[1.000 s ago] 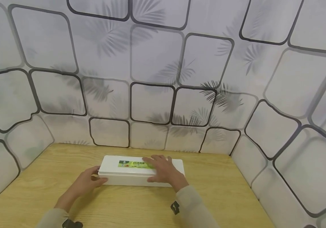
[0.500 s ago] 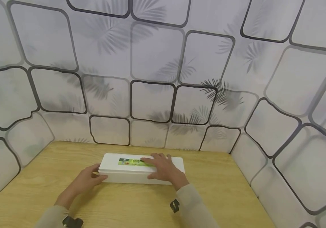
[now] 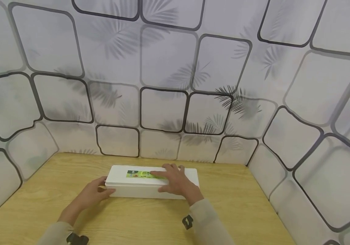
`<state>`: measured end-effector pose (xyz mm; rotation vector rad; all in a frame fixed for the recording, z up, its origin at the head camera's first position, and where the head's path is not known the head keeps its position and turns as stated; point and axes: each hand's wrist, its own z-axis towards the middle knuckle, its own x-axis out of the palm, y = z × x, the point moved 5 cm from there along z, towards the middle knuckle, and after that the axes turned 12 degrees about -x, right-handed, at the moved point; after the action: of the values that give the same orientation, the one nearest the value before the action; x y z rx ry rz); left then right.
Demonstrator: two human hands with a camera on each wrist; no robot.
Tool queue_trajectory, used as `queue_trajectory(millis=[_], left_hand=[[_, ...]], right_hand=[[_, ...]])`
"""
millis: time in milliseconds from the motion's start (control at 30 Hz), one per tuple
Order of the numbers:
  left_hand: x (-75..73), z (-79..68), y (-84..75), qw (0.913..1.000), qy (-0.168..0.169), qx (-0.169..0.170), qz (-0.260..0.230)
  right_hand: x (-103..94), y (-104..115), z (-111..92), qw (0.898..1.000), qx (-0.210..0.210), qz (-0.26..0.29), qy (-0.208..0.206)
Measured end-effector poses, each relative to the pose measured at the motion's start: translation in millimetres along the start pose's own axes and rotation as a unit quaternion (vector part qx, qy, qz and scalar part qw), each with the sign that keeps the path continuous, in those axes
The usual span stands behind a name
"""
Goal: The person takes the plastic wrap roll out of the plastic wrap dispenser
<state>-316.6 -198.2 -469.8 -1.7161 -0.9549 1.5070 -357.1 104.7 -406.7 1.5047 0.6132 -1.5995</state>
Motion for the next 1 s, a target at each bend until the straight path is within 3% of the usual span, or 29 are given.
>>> queue_trajectory(millis=[300,1000], left_hand=[[1.4,-6.4,-2.5,0.9997,0.014,0.005,-0.018],[4.7,-19.0,-4.7,0.9993,0.024,0.005,-0.028]], right_hand=[[-17.2,8,-7,0.999,-0.019,0.008,-0.036],[-34.4,-9,-40,0.997,-0.017,0.002,-0.080]])
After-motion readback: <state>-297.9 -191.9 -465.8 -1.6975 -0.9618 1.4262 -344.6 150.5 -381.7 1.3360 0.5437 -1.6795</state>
